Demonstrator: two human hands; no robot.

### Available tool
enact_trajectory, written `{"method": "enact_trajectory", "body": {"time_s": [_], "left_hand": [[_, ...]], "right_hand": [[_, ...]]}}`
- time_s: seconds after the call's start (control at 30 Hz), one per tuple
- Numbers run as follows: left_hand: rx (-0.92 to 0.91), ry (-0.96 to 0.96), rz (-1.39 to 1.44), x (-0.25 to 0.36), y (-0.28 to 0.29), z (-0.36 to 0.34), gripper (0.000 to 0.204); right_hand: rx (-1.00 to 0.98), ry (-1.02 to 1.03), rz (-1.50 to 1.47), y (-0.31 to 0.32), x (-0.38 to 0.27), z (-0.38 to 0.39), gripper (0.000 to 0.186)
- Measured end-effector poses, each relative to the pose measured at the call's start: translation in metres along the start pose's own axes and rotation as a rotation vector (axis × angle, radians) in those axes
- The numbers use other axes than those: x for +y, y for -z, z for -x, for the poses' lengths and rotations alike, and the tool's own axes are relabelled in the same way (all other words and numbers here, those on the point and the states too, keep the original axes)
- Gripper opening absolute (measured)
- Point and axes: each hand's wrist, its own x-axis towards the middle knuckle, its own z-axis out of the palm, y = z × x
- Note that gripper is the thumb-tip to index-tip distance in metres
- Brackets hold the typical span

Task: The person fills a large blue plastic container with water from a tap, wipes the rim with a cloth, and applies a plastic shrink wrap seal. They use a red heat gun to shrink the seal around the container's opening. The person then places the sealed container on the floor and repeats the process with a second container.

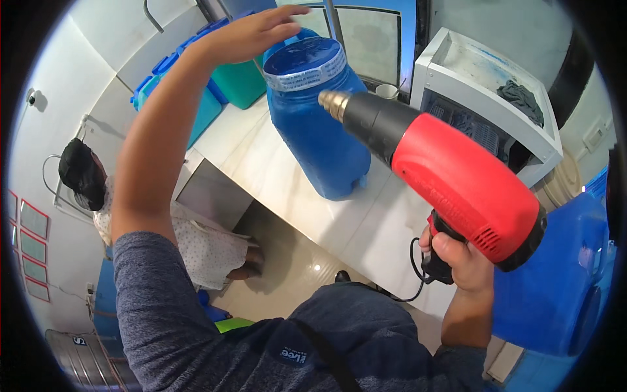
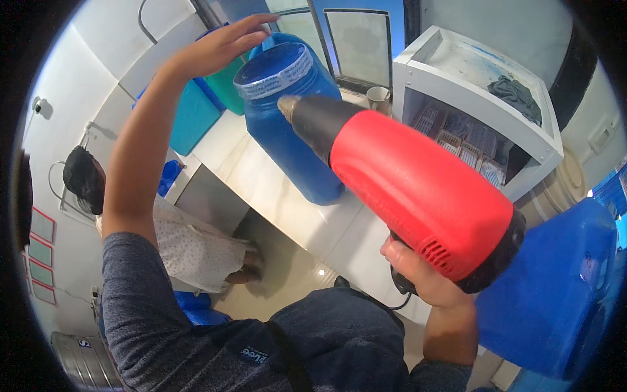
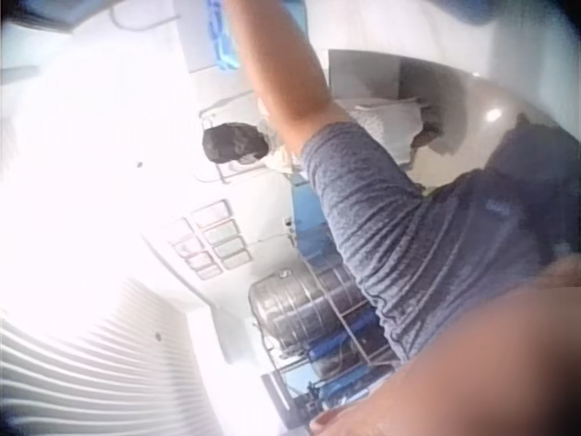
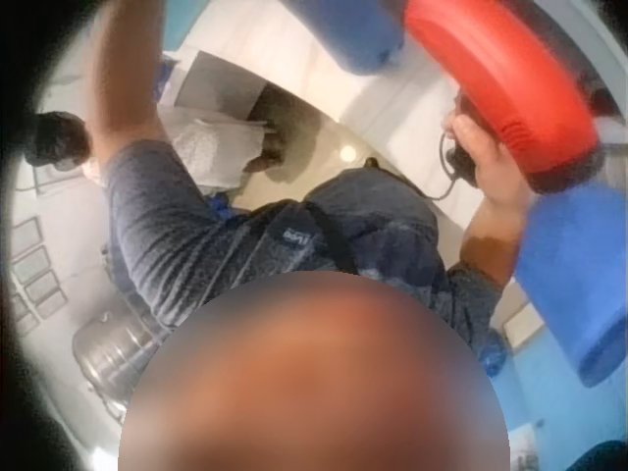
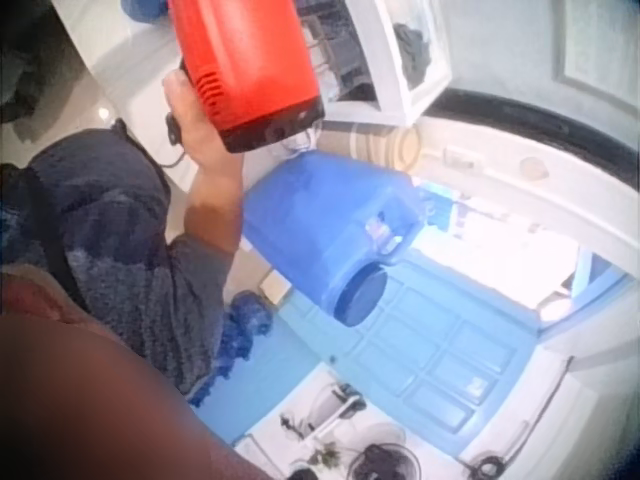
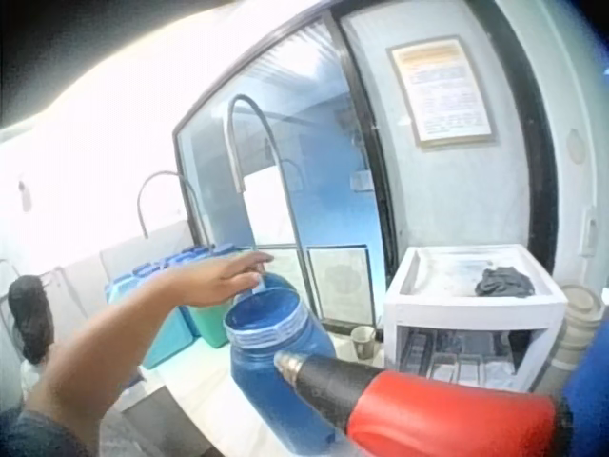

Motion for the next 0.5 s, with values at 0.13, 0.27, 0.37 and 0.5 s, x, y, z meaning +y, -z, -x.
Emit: {"method": "enact_trajectory", "body": {"time_s": [0.13,0.27,0.37,0.5], "left_hand": [[-0.087,-0.157,0.169,0.012,-0.016,-0.005,0.059],[-0.167,-0.139,0.179,0.026,-0.031,-0.002,0.067],[-0.121,-0.021,0.060,0.037,-0.047,0.002,0.072],[-0.103,0.032,-0.214,0.053,-0.057,-0.010,0.066]], "right_hand": [[0.061,-0.071,-0.059,-0.003,-0.013,-0.011,0.030],[0.152,0.212,0.030,0.009,-0.032,-0.030,0.041],[0.251,0.353,0.015,0.038,-0.045,-0.064,0.050],[0.285,0.178,0.165,0.082,-0.067,-0.135,0.052]]}}
